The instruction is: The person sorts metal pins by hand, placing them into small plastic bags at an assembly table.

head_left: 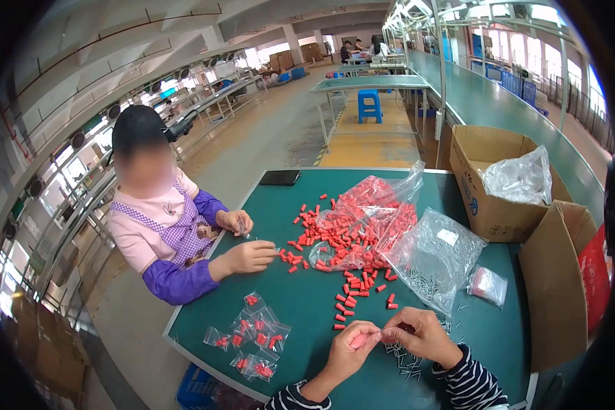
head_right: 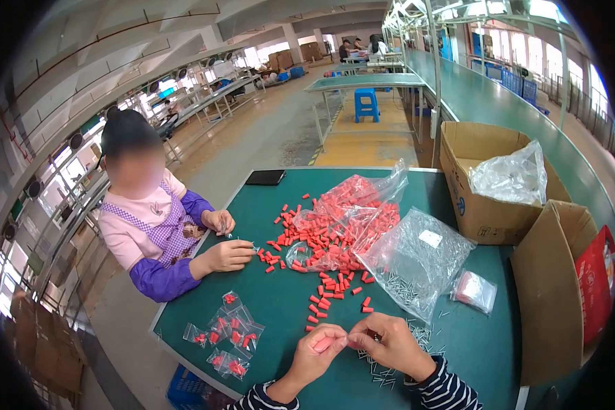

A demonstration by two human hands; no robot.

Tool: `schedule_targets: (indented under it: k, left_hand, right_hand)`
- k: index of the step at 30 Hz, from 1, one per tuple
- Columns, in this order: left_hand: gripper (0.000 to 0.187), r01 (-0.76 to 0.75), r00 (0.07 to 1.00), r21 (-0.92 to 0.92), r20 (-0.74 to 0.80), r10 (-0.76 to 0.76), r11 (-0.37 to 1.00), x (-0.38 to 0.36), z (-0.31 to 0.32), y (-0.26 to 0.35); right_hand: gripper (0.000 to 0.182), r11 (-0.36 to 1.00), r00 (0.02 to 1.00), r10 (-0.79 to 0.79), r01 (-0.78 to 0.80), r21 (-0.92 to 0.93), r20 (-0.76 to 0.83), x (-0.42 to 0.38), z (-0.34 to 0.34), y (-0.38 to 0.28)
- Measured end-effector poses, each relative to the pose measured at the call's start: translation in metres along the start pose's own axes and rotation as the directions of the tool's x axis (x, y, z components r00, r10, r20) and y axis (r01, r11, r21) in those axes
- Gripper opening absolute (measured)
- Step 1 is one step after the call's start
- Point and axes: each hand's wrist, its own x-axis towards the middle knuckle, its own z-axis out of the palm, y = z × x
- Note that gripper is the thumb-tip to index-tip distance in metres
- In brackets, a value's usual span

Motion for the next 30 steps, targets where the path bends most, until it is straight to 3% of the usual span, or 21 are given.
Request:
schedule_targets:
  k: [2, 4, 5, 6, 8, 9, 11, 14, 15, 16, 17, 18, 19, 22, 25, 30]
  left_hand:
    - [0.019, 0.259, 0.963, -0.237, -0.013, -0.27, 0.936, -0.002, 0.001, -0.007]
    - [0.022, 0.457, 0.88, -0.395, 0.067, -0.471, 0.797, -0.001, -0.001, -0.005]
    - [0.022, 0.535, 0.834, -0.431, 0.13, -0.537, 0.726, 0.001, -0.005, -0.003]
    - [0.023, 0.611, 0.779, -0.456, 0.199, -0.595, 0.647, 0.002, -0.007, -0.001]
    - [0.028, 0.616, 0.783, -0.455, 0.264, -0.564, 0.643, -0.005, -0.006, -0.006]
    - [0.03, 0.621, 0.781, -0.452, 0.298, -0.548, 0.64, -0.007, -0.006, -0.008]
    - [0.03, 0.241, 0.97, -0.467, 0.135, -0.201, 0.85, -0.005, 0.003, -0.004]
    - [0.024, 0.156, 0.987, -0.446, 0.036, -0.156, 0.881, -0.009, 0.004, -0.008]
    - [0.02, 0.283, 0.951, -0.51, 0.039, -0.307, 0.812, -0.009, 0.001, -0.005]
    - [0.017, 0.396, 0.892, -0.571, 0.053, -0.45, 0.719, -0.006, -0.002, 0.003]
    - [0.024, 0.42, 0.886, -0.533, 0.062, -0.46, 0.735, -0.003, -0.004, 0.014]
    - [0.026, 0.388, 0.902, -0.548, 0.061, -0.428, 0.741, -0.004, -0.002, 0.018]
    - [0.028, 0.358, 0.916, -0.563, 0.059, -0.396, 0.745, -0.006, 0.002, 0.02]
    - [0.029, 0.319, 0.938, -0.575, 0.076, -0.339, 0.753, -0.009, 0.008, 0.014]
    - [0.029, 0.3, 0.948, -0.568, 0.087, -0.306, 0.767, -0.011, 0.008, 0.014]
    - [0.027, 0.268, 0.961, -0.59, 0.108, -0.254, 0.761, -0.013, 0.011, 0.006]
  right_hand:
    - [0.005, 0.998, 0.994, 0.06, -0.058, 0.029, -0.087, 0.004, 0.002, -0.001]
    - [0.007, 0.991, 0.975, 0.083, -0.059, 0.117, -0.206, 0.011, 0.006, 0.006]
    - [0.011, 0.971, 0.97, 0.067, -0.008, 0.241, -0.236, 0.016, 0.012, 0.003]
    - [0.013, 0.982, 0.976, -0.046, 0.083, 0.169, -0.214, 0.018, 0.017, -0.005]
    - [0.017, 0.963, 0.953, -0.259, 0.267, 0.035, -0.155, 0.021, 0.025, -0.027]
    - [0.019, 0.947, 0.945, -0.306, 0.315, 0.067, -0.117, 0.021, 0.031, -0.044]
    - [0.024, 0.906, 0.915, -0.4, 0.403, 0.134, -0.044, 0.017, 0.041, -0.072]
    - [0.025, 0.925, 0.922, -0.373, 0.378, 0.039, -0.099, 0.01, 0.036, -0.06]
    - [0.022, 0.926, 0.915, -0.377, 0.373, -0.053, -0.146, 0.01, 0.031, -0.053]
    - [0.022, 0.959, 0.948, -0.284, 0.278, -0.059, -0.143, 0.007, 0.028, -0.04]
    - [0.021, 0.982, 0.972, -0.186, 0.178, -0.067, -0.141, 0.001, 0.029, -0.023]
    - [0.022, 0.994, 0.986, -0.086, 0.076, -0.074, -0.141, -0.004, 0.03, -0.008]
    - [0.025, 0.979, 0.986, -0.106, 0.082, -0.186, -0.125, -0.008, 0.03, 0.002]
    - [0.029, 0.969, 0.989, -0.036, -0.001, -0.246, -0.145, -0.013, 0.035, 0.01]
    - [0.027, 0.951, 0.992, -0.055, 0.018, -0.31, -0.111, -0.011, 0.031, 0.003]
    - [0.02, 0.971, 0.979, -0.192, 0.179, -0.16, -0.073, -0.013, 0.039, 0.018]
